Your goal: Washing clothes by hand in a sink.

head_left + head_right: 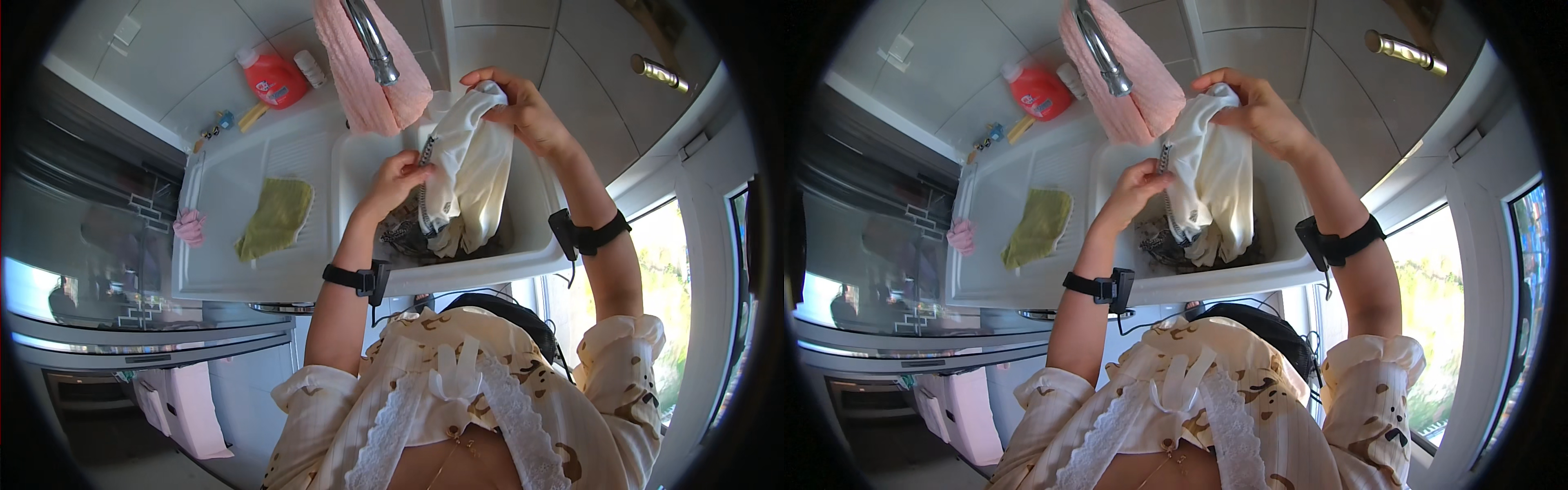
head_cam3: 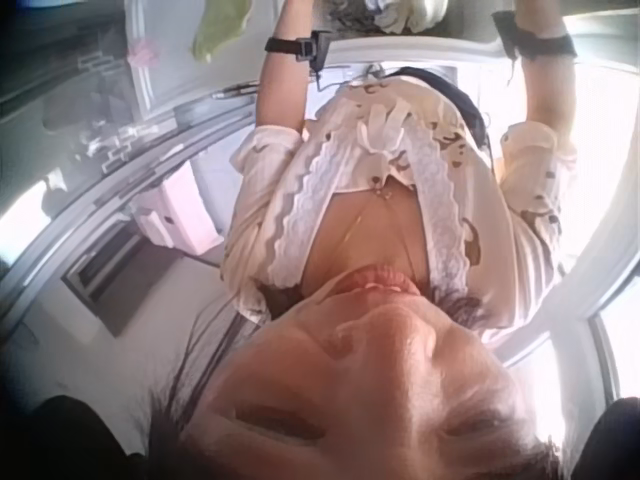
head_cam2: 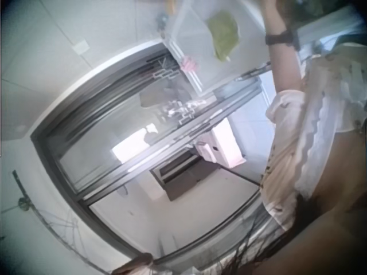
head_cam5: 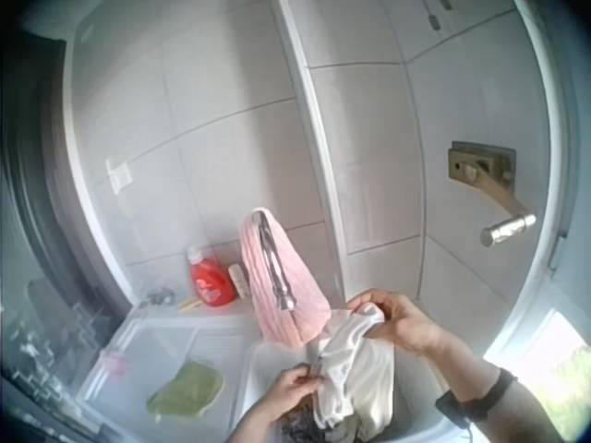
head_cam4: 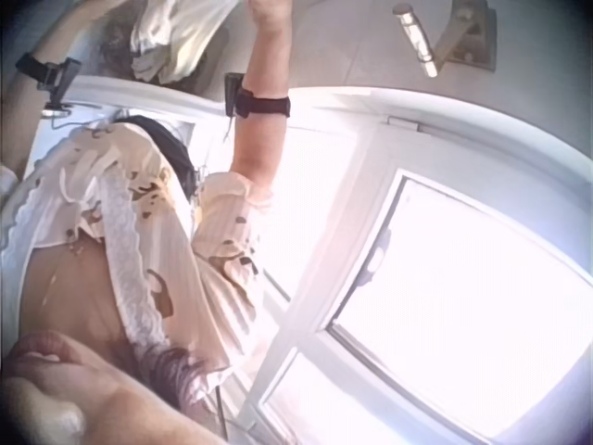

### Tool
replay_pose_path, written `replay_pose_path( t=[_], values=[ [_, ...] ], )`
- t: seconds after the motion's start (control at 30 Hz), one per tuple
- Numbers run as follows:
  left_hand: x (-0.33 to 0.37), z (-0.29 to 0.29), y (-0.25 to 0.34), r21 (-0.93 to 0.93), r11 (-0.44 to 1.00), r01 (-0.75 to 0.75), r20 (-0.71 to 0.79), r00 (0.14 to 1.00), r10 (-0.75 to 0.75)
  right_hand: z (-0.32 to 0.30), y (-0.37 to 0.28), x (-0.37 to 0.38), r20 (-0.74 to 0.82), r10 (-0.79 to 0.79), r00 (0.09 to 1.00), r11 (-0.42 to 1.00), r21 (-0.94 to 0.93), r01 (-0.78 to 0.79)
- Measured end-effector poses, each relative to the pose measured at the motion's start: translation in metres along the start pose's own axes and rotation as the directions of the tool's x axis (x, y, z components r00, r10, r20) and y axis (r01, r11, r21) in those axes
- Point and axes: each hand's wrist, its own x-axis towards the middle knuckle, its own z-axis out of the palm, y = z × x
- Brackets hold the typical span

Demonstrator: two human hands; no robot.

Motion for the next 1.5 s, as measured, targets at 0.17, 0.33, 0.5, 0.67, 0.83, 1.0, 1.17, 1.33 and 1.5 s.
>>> replay_pose_path(
  t=[0.17,0.33,0.5,0.67,0.83,1.0,1.17,1.33,1.5],
  values=[
    [-0.013,-0.031,0.022,-0.078,0.996,-0.034,-0.193,0.981,0.018,-0.016,0.004,-0.006,-0.09,-0.016,0.996,0.977,-0.214,-0.004],
    [-0.023,-0.041,0.068,-0.154,0.974,-0.167,-0.223,0.966,0.131,-0.018,0.007,-0.012,-0.059,0.09,0.994,0.791,-0.603,-0.107],
    [-0.024,-0.041,0.077,-0.136,0.971,-0.197,-0.232,0.959,0.162,-0.035,0.04,-0.019,-0.045,0.211,0.976,0.741,-0.644,-0.19],
    [-0.028,-0.055,0.059,-0.052,0.991,-0.123,-0.232,0.967,0.108,-0.038,0.05,-0.02,-0.045,0.214,0.976,0.834,-0.511,-0.206],
    [-0.027,-0.058,0.049,0.424,0.906,0.016,-0.271,0.956,0.11,-0.021,0.03,-0.009,0.027,0.143,0.989,0.948,-0.29,-0.129],
    [0.007,0.018,0.066,0.581,0.751,-0.315,0.131,0.946,0.296,0.035,0.017,0.015,0.252,-0.001,0.968,0.981,-0.187,0.05],
    [-0.003,0.002,0.065,0.148,0.982,-0.121,-0.063,0.989,0.132,0.039,0.034,0.008,0.024,-0.071,0.997,0.992,-0.107,0.073],
    [-0.012,-0.006,0.088,-0.009,0.988,-0.157,-0.157,0.976,0.154,0.034,0.096,-0.023,0.12,0.233,0.965,0.941,-0.277,-0.193],
    [-0.019,-0.029,0.089,-0.076,0.985,-0.154,-0.252,0.959,0.131,0.022,0.089,-0.025,0.12,0.262,0.957,0.964,-0.078,-0.254]
  ],
)
